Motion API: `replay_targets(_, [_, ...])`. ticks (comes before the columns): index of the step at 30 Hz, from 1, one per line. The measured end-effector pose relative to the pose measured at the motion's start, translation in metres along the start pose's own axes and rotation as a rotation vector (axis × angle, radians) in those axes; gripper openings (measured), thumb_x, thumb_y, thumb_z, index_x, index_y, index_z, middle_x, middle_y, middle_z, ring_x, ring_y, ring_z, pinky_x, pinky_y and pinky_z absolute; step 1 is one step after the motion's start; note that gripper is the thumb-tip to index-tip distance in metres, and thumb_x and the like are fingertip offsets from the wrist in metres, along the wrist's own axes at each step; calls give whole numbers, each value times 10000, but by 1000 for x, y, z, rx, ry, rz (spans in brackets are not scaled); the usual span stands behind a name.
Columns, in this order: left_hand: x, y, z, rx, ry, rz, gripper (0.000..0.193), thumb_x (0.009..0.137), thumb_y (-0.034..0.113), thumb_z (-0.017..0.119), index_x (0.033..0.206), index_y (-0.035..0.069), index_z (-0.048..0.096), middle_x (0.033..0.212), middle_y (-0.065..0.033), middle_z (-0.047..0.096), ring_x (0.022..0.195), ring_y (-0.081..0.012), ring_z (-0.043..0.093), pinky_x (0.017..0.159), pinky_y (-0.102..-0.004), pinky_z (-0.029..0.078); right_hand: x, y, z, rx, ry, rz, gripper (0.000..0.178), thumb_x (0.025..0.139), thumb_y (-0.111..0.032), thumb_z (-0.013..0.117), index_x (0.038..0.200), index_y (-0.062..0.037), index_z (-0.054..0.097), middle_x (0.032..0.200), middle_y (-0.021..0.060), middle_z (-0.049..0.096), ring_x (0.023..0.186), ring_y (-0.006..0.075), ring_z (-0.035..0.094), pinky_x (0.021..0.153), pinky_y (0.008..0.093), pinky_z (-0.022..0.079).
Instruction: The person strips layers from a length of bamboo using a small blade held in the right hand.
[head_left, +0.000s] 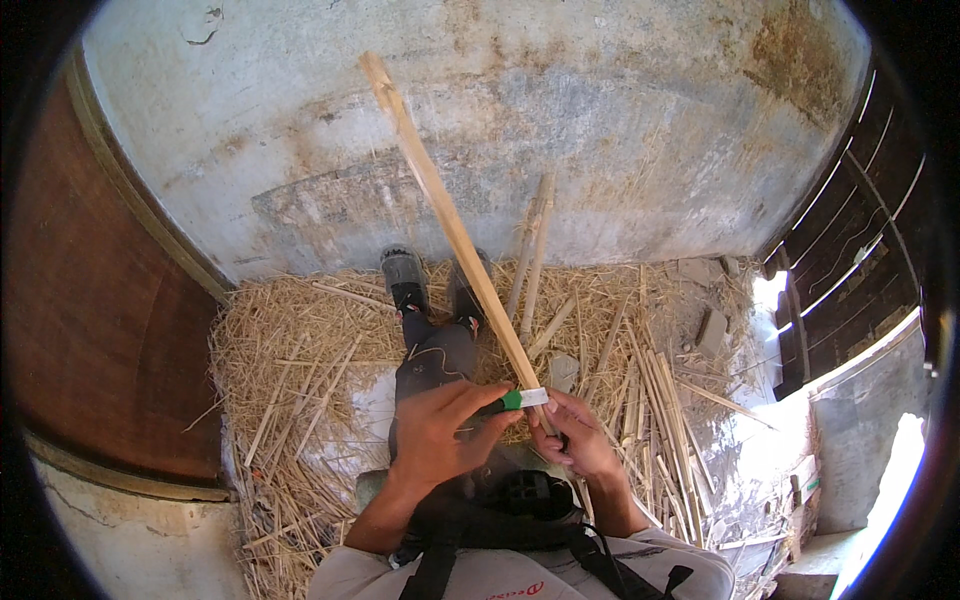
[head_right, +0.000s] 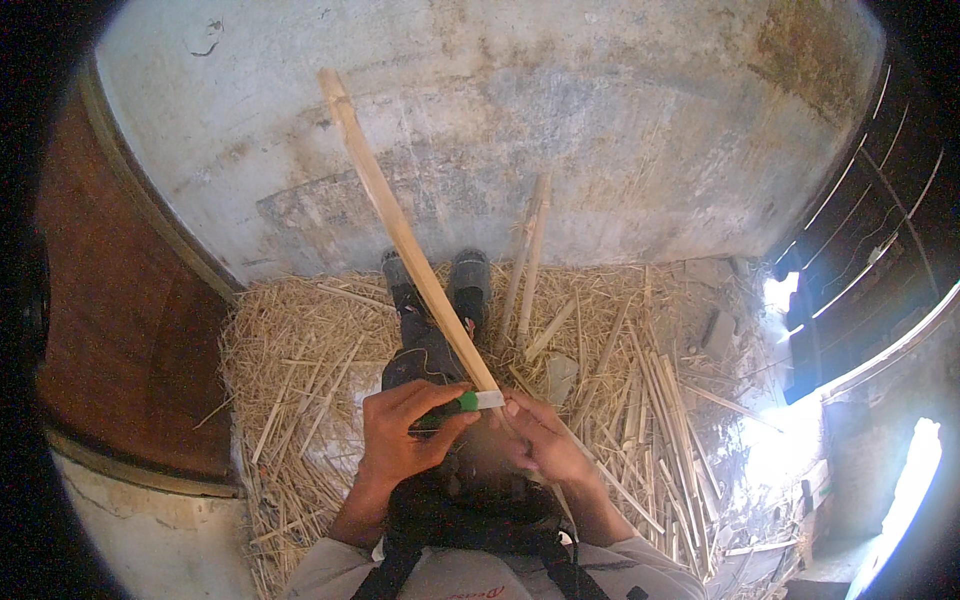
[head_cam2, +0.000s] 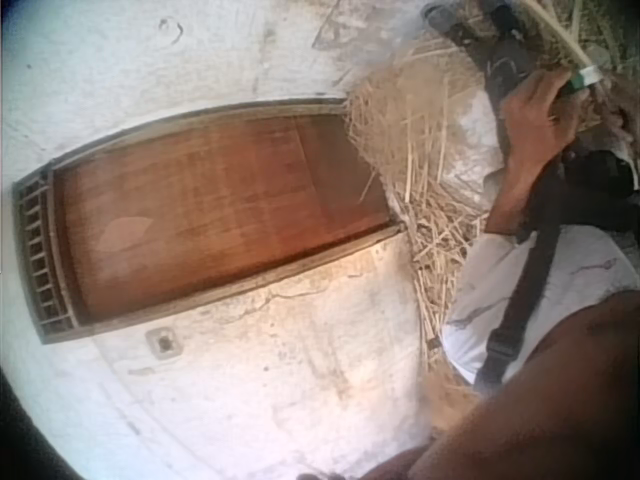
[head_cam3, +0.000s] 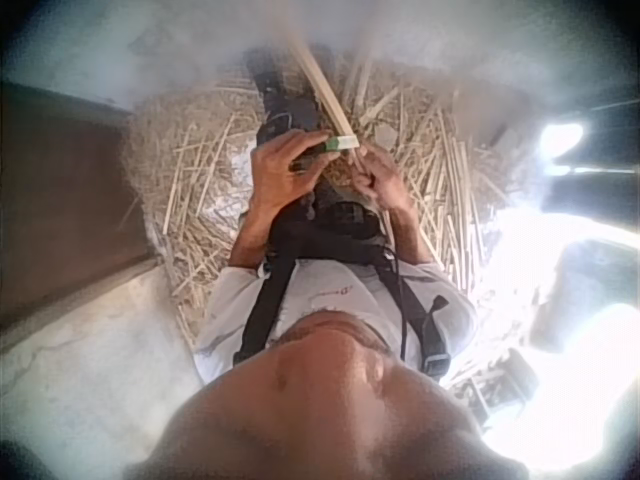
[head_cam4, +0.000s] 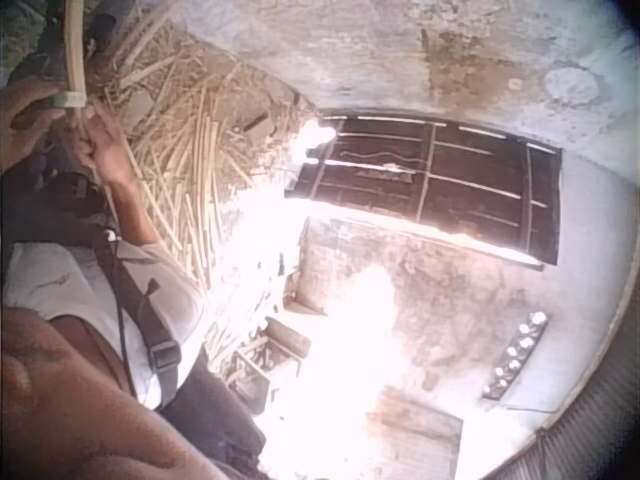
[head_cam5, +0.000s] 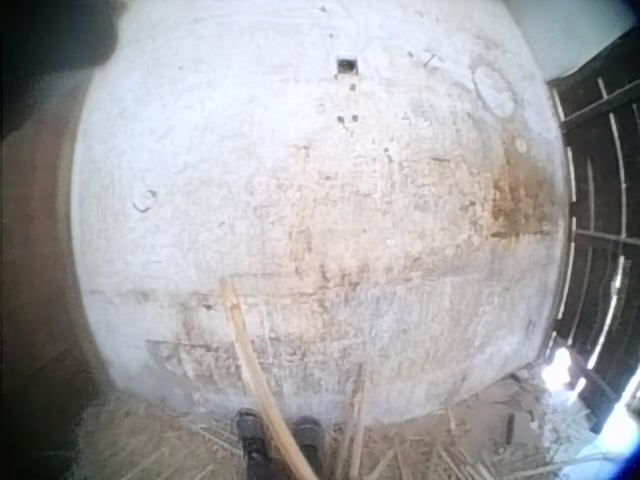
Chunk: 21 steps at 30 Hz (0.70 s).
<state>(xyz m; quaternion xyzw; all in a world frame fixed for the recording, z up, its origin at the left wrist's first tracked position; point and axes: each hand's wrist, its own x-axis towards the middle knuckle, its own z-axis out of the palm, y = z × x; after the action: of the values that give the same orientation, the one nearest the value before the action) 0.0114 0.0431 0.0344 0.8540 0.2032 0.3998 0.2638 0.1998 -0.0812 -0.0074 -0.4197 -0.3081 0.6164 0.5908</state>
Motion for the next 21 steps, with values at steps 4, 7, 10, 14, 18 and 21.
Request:
replay_targets(4, [2, 3, -2, -9, 32, -2, 335, 795, 163, 941, 1096, 84, 816, 875, -98, 789, 718, -217, 768, 610, -338, 576, 0, 1, -3, -18, -5, -14, 324, 1167, -336, 477, 1223, -42, 602, 743, -57, 436, 543, 45, 369, 441, 237, 283])
replay_targets(7, [3, 6, -4, 0, 43, -7, 336, 781, 159, 944, 1086, 85, 826, 871, -94, 789, 718, -213, 767, 611, -336, 574, -1, 1, -4, -46, -41, -42, 332, 1173, -333, 469, 1235, -37, 606, 745, -61, 443, 547, 44, 375, 453, 237, 291])
replay_targets(10, [1, 5, -4, 8, 61, 16, 339, 767, 159, 948, 1078, 86, 834, 861, -89, 787, 709, -210, 761, 605, -330, 567, -2, -3, 3, -91, -6, -62, 349, 1166, -368, 475, 1137, -35, 576, 669, -23, 436, 494, 52, 322, 435, 244, 243])
replay_targets(14, [2, 4, -4, -13, 58, 28, 348, 757, 150, 949, 1081, 89, 839, 850, -89, 782, 694, -214, 751, 599, -328, 559, -7, -5, 4, -121, 2, -59, 387, 1155, -410, 494, 1083, -34, 559, 627, -4, 432, 470, 54, 296, 423, 248, 215])
replay_targets(18, [4, 6, -6, 4, 37, 33, 350, 754, 140, 946, 1085, 95, 841, 847, -95, 781, 687, -209, 748, 591, -330, 555, -11, -2, 2, -74, 9, -42, 363, 1159, -393, 491, 1110, -43, 575, 642, -25, 431, 490, 51, 331, 441, 247, 242])
replay_targets(21, [1, 6, -8, 9, 60, 41, 330, 768, 141, 938, 1077, 83, 838, 862, -104, 786, 712, -221, 751, 617, -339, 560, -12, -2, 1, -111, -11, -20, 327, 1166, -356, 479, 1137, -51, 594, 659, -48, 430, 513, 53, 370, 463, 248, 278])
